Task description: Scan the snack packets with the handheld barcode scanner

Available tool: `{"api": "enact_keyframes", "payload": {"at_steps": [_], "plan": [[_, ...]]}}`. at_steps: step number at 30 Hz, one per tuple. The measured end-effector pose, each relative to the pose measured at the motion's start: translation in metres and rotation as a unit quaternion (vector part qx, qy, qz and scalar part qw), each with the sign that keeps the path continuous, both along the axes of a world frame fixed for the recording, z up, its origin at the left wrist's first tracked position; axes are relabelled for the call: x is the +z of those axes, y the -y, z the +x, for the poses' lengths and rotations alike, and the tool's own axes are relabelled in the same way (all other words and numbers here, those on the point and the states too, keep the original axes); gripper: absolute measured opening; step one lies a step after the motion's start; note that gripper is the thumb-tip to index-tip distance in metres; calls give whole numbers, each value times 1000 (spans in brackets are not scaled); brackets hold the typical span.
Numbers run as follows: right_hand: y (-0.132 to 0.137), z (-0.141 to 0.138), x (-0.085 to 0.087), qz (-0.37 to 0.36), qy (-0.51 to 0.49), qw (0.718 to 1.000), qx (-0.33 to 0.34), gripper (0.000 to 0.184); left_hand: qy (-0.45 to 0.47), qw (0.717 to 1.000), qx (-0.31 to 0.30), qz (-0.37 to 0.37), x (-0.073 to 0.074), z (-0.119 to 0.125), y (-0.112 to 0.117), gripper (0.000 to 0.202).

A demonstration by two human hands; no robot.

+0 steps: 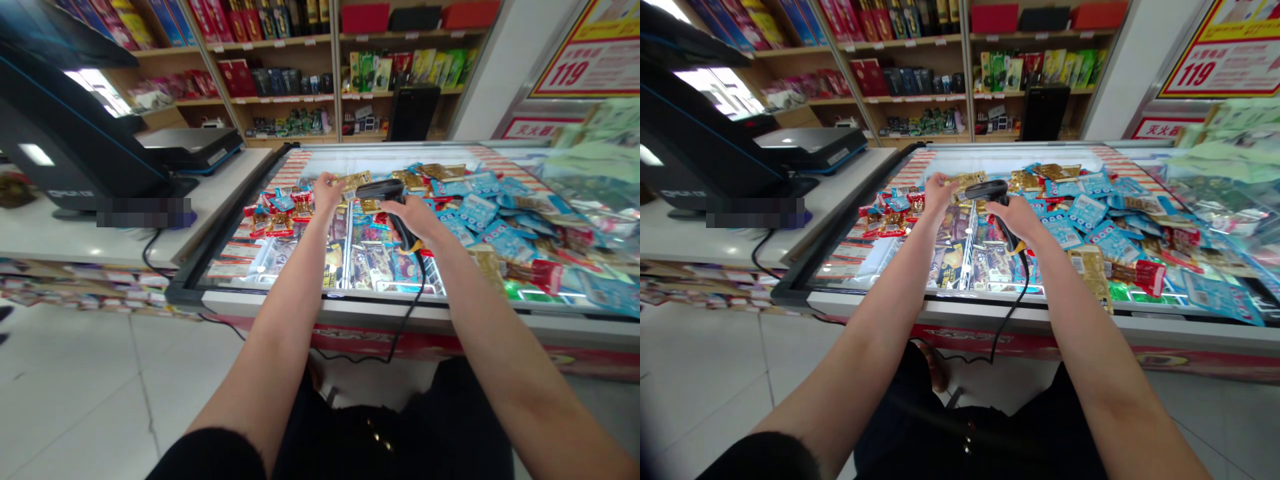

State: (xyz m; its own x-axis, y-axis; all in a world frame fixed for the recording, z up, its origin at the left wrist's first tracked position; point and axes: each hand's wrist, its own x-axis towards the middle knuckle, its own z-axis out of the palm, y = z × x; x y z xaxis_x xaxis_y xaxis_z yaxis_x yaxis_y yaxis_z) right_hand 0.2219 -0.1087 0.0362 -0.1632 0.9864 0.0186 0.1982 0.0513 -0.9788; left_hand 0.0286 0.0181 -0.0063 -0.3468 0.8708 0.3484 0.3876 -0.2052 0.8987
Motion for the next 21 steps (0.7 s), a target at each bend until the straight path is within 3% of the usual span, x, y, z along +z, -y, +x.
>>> {"api": "enact_keyframes", "payload": {"at_steps": [21], "plan": [[0, 0, 1, 2, 5, 1000, -1, 28, 3, 1000, 4, 3, 1, 1, 4, 17]]}}
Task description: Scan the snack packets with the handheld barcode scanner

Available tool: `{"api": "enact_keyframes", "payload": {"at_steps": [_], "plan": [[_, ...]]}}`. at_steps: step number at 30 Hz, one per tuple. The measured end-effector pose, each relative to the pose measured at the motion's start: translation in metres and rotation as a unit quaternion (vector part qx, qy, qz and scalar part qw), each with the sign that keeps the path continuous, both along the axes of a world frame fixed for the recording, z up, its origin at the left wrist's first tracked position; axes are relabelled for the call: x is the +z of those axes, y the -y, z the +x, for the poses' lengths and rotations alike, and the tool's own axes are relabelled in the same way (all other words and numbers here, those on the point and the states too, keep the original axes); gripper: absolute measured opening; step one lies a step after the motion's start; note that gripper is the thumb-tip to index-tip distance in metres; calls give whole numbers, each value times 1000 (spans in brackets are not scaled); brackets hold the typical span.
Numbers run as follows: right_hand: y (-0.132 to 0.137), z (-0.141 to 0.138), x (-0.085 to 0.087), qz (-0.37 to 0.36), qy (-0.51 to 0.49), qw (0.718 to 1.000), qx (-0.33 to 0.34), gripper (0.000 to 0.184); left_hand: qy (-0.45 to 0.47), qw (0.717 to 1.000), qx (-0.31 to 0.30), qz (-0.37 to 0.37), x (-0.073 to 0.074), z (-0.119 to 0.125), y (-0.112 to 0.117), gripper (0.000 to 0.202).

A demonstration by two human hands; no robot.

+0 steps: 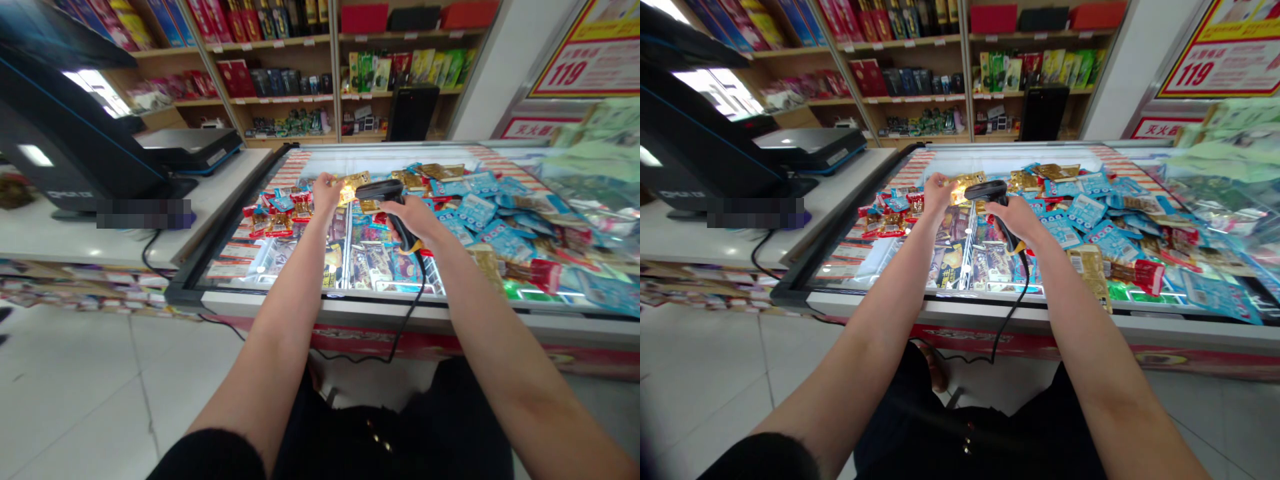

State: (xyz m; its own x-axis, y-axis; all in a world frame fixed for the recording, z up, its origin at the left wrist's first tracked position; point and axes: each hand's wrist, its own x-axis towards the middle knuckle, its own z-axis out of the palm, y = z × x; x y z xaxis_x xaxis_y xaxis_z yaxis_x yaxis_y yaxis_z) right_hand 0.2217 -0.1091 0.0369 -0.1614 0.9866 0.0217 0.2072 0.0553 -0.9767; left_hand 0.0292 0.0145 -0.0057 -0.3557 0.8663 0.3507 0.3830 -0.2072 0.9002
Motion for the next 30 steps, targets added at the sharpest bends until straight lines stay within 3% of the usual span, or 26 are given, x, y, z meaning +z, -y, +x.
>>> {"api": "enact_keyframes", "payload": {"at_steps": [11, 18, 22, 25, 30], "plan": [[-4, 2, -1, 8, -19, 1000, -11, 25, 11, 1000, 10, -9, 1, -6, -5, 14], [-7, 1, -2, 4, -64, 995, -72, 22, 0, 996, 85, 0, 10, -41, -4, 20], [-9, 1, -3, 16, -79, 992, -97, 23, -66, 987, 143, 15, 14, -69, 3, 27], [-10, 2, -3, 12, -77, 991, -108, 23, -137, 977, 159, -42, 19, -81, 17, 25], [-11, 2, -4, 17, -78, 991, -108, 23, -319, 911, 191, -180, 24, -75, 37, 28]]}}
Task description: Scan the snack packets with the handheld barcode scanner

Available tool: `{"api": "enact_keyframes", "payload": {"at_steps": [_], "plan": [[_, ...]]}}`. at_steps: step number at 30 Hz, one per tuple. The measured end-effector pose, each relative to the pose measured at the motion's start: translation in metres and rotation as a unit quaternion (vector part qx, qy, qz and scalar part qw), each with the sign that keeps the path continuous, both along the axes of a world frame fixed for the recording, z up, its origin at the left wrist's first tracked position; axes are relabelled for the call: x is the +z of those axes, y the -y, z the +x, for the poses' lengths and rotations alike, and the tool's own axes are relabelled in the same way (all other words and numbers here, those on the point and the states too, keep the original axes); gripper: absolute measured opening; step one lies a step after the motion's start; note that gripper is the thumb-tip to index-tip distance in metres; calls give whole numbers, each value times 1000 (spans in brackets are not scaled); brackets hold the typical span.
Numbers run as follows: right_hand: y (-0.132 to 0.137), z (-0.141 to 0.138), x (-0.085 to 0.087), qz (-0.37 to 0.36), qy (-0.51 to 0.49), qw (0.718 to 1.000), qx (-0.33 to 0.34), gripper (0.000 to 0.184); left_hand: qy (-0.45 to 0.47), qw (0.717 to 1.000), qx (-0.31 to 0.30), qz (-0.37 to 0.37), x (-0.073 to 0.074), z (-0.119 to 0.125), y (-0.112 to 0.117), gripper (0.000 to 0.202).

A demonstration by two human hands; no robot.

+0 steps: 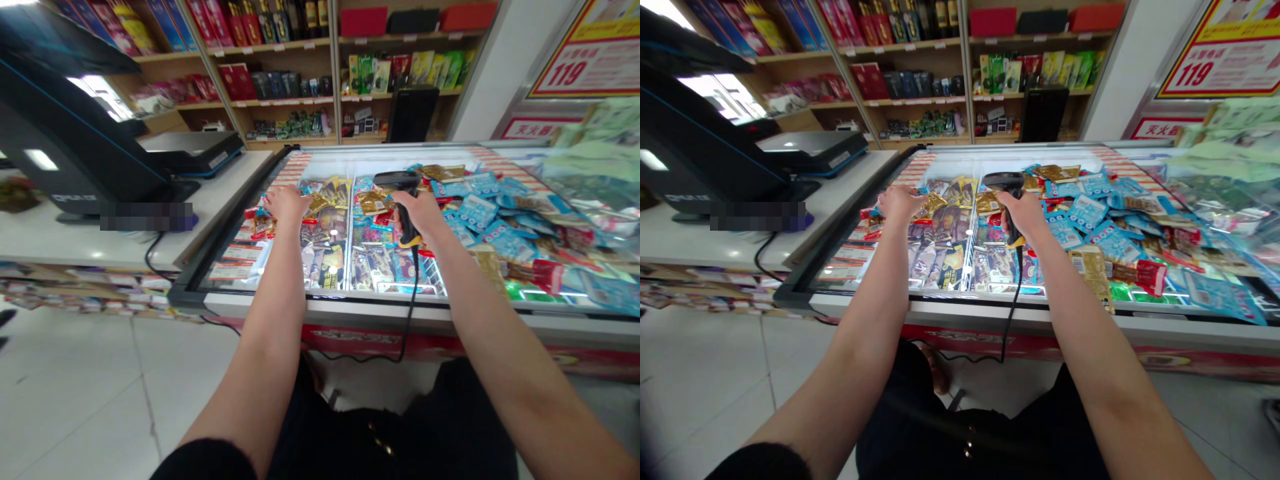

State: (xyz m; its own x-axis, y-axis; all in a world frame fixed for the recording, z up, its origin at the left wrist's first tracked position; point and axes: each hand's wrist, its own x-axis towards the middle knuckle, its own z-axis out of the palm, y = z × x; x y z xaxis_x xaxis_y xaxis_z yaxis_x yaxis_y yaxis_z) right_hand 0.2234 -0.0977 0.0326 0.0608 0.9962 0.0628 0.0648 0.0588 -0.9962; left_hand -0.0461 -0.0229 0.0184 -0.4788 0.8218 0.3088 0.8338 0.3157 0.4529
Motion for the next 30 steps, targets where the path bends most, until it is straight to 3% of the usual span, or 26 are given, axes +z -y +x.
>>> {"api": "enact_keyframes", "payload": {"at_steps": [4, 9, 16, 20, 25, 30], "plan": [[-2, 0, -1, -1, -7, 1000, -6, 22, -49, 997, -2, -64, -3, 8, 2, 42], [-2, 1, 0, -8, -9, 1000, -16, 22, -70, 997, 4, -35, -2, 18, 3, 48], [0, 1, 5, -20, -4, 999, -42, 23, -68, 991, -113, -16, -3, 63, 5, 40], [1, 2, 8, -24, -6, 998, -61, 26, -56, 982, -177, -29, -9, 95, 3, 54], [0, 3, 8, -31, 3, 997, -75, 26, -64, 978, -193, -45, -15, 123, 4, 74], [-2, 3, 8, -35, -6, 997, -73, 24, -55, 977, -193, -72, -19, 129, 3, 73]]}}
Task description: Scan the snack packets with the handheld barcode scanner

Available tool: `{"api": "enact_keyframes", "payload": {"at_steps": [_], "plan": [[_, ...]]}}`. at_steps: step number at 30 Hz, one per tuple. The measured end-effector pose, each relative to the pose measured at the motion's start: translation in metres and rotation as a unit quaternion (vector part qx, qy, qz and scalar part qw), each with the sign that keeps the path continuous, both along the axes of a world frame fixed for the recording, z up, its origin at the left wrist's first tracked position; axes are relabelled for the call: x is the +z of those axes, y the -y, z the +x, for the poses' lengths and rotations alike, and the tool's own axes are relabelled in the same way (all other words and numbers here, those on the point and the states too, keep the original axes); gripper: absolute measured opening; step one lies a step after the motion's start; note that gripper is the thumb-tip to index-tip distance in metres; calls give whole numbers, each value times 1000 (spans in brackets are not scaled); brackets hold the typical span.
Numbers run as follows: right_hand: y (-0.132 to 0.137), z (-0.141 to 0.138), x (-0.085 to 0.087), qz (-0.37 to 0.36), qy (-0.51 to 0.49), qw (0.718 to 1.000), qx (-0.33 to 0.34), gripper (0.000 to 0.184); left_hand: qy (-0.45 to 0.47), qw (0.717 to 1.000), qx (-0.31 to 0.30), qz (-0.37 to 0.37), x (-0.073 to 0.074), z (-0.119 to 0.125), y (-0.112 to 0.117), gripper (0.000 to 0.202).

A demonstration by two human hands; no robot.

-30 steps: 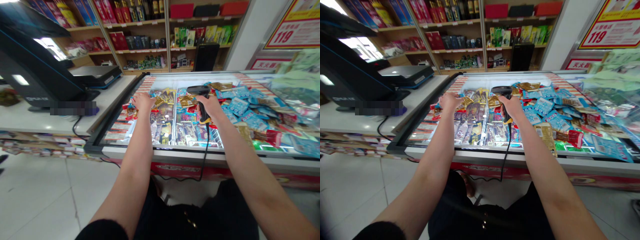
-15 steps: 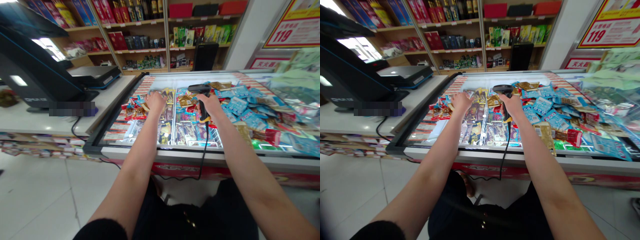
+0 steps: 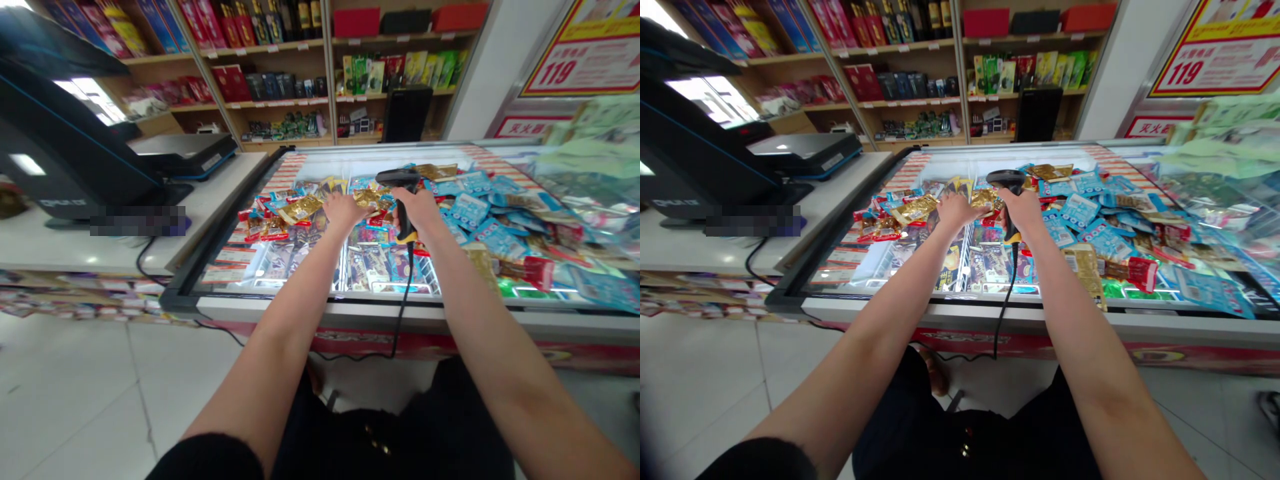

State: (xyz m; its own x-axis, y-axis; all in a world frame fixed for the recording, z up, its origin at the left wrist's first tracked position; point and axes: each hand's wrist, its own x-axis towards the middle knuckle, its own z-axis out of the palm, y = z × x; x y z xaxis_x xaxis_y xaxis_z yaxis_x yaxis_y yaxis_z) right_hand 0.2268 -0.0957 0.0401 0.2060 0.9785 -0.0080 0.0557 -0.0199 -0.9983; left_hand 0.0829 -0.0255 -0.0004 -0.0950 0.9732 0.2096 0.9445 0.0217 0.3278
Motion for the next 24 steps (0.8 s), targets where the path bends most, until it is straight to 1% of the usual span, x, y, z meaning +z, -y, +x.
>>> {"api": "enact_keyframes", "payload": {"at_steps": [7, 10, 13, 16, 19, 24], "plan": [[0, -1, 0, 2, 0, 1000, 2, 22, 72, 997, 8, -1, -1, -10, -5, 45], [-1, -1, -2, 2, 4, 1000, 2, 22, 128, 992, -13, 11, -1, -16, -9, 33], [-4, 0, -5, 3, 10, 1000, 7, 21, 193, 980, -33, 45, -4, -25, -17, 20], [-5, 0, -6, -4, 18, 1000, 14, 22, 272, 960, -17, 70, -9, -35, -27, 9], [-4, 0, -7, -7, 28, 999, 26, 22, 358, 931, 13, 72, -11, -43, -33, 9], [0, -1, -8, 8, 34, 997, 73, 23, 483, 874, 28, 39, -5, -50, -30, 11]]}}
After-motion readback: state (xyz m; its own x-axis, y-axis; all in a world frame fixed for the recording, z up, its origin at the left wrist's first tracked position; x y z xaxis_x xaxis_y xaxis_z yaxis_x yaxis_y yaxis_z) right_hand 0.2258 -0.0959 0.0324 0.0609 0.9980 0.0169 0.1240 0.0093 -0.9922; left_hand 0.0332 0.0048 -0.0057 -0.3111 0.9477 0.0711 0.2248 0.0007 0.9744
